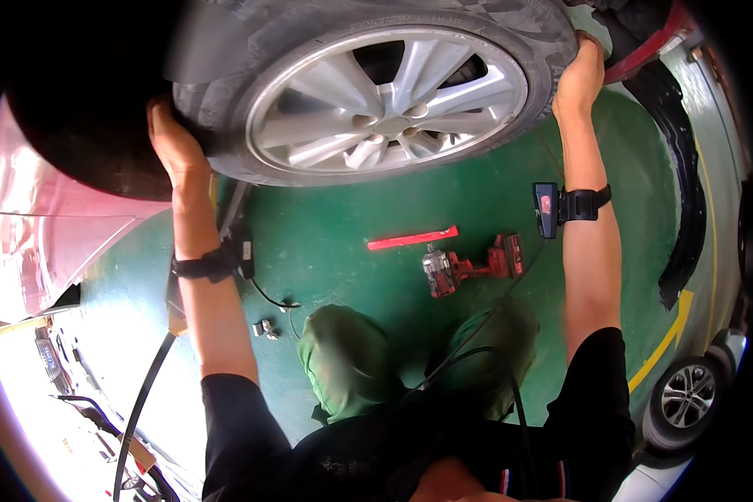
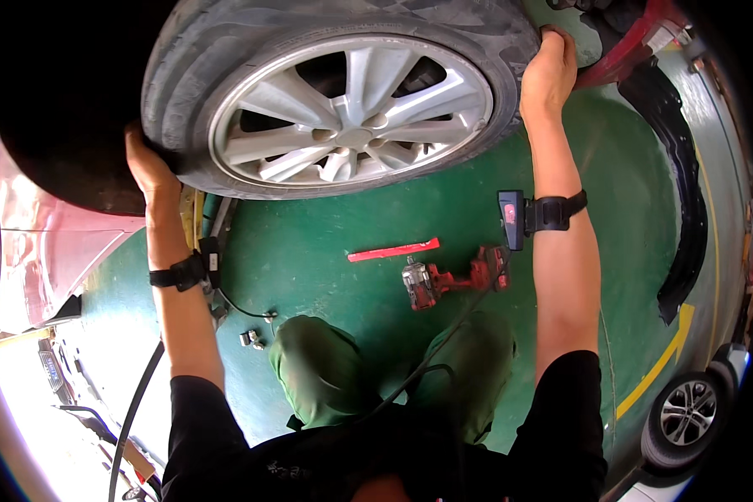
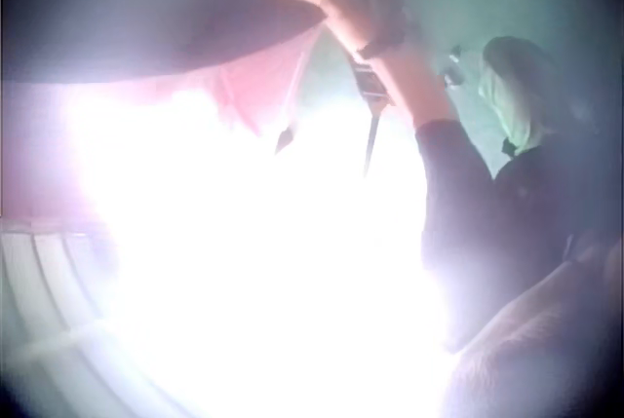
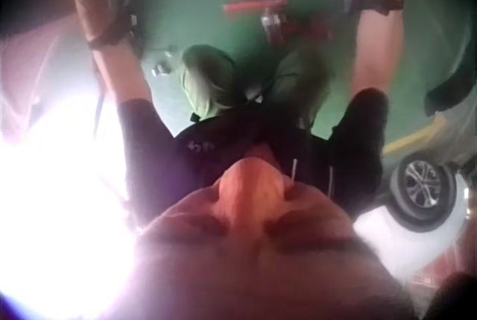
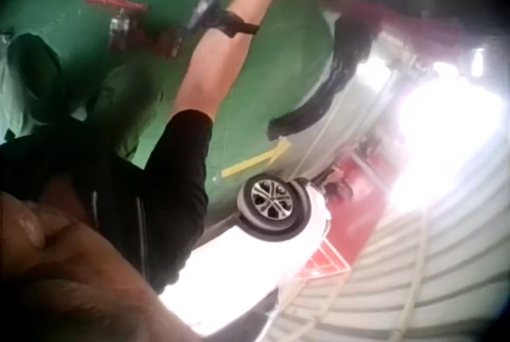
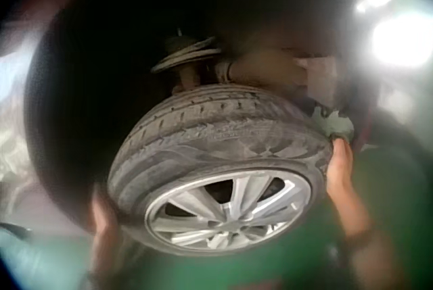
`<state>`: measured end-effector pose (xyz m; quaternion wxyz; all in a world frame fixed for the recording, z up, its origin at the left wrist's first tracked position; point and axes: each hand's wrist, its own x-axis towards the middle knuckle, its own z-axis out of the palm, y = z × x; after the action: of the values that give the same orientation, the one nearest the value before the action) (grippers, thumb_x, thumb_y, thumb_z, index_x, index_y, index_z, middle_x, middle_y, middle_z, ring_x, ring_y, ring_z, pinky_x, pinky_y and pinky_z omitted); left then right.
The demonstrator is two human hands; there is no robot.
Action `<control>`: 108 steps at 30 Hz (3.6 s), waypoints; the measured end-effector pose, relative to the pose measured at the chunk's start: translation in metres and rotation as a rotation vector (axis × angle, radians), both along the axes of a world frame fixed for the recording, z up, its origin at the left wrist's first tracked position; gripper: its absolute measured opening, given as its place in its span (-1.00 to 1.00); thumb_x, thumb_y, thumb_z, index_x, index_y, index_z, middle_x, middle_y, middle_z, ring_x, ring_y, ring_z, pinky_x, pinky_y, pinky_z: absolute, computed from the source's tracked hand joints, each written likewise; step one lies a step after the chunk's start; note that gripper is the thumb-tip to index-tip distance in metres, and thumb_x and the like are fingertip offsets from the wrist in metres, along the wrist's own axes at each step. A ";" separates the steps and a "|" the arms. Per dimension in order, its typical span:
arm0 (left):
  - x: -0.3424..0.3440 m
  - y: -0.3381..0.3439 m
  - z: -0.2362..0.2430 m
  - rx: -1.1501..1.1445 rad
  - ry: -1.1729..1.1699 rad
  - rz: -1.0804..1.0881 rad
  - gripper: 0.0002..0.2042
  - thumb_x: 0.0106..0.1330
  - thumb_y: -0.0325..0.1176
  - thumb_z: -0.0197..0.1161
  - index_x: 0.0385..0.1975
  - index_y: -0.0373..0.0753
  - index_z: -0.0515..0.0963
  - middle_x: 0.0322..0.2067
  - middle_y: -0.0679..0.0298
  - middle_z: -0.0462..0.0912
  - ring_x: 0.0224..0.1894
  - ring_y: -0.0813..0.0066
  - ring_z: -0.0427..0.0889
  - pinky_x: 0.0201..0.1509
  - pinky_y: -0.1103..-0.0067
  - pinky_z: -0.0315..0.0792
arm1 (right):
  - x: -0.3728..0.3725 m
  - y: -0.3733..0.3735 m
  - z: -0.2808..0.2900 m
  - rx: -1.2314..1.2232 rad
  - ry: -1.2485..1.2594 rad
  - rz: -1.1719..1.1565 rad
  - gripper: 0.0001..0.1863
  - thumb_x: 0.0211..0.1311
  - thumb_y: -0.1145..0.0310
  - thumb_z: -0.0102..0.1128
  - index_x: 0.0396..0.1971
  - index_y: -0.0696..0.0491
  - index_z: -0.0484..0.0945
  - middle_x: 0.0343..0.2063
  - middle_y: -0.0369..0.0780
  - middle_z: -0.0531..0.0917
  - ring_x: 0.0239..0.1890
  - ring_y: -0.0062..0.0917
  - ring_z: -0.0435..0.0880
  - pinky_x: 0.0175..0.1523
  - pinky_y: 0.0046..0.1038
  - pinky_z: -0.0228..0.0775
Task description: The person uses a power impact wrench to remove lug nuts from a car wheel, operates a floor jack to raise the red vehicle, and then pulls the tire off the axle by hand.
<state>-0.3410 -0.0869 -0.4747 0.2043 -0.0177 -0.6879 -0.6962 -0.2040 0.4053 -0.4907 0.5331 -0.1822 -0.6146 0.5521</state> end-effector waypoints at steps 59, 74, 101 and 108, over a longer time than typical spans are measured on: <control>0.099 -0.057 -0.074 -0.956 0.425 0.392 -0.73 0.20 -0.53 0.02 -0.10 -0.40 0.48 0.06 -0.15 0.47 0.05 -0.01 0.48 0.19 0.25 0.34 | 0.045 -0.220 0.003 0.012 -0.087 0.439 -0.56 -0.27 0.46 0.43 -0.23 0.16 0.62 -0.24 -0.17 0.72 -0.16 -0.46 0.68 -0.02 -0.47 0.47; 0.107 -0.032 -0.093 -0.537 -0.008 0.196 -0.53 0.36 -0.15 -0.13 0.05 -0.44 0.39 0.07 -0.24 0.42 0.10 -0.16 0.39 0.24 0.21 0.22 | 0.091 -0.226 0.013 -0.037 -0.391 0.393 -0.66 -0.28 0.50 0.38 -0.34 0.19 0.65 -0.37 -0.19 0.74 -0.29 -0.47 0.71 -0.13 -0.46 0.51; 0.293 0.197 0.095 -0.752 0.753 -0.754 -0.41 0.01 -0.25 0.49 0.04 -0.36 0.45 -0.03 0.03 0.52 0.02 0.05 0.46 0.16 0.29 0.28 | 0.275 -0.004 -0.083 -0.937 0.341 0.088 -0.78 0.01 0.57 0.12 -0.29 0.10 0.57 -0.30 -0.24 0.64 -0.26 -0.45 0.60 -0.20 -0.41 0.38; 0.332 0.263 0.080 -0.619 0.939 -0.938 -0.38 -0.03 -0.30 0.43 0.15 -0.18 0.49 0.06 0.15 0.51 0.11 0.15 0.47 0.20 0.29 0.34 | 0.357 0.035 -0.141 -1.017 0.653 -0.107 -0.72 0.17 0.38 0.09 -0.11 0.10 0.55 -0.08 -0.19 0.59 -0.03 -0.34 0.53 0.08 -0.30 0.33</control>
<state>-0.0087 0.1763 -0.3949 0.1437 -0.6638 -0.6132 -0.4033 0.1529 0.4399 -0.6316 0.5673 -0.2659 -0.0685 0.7764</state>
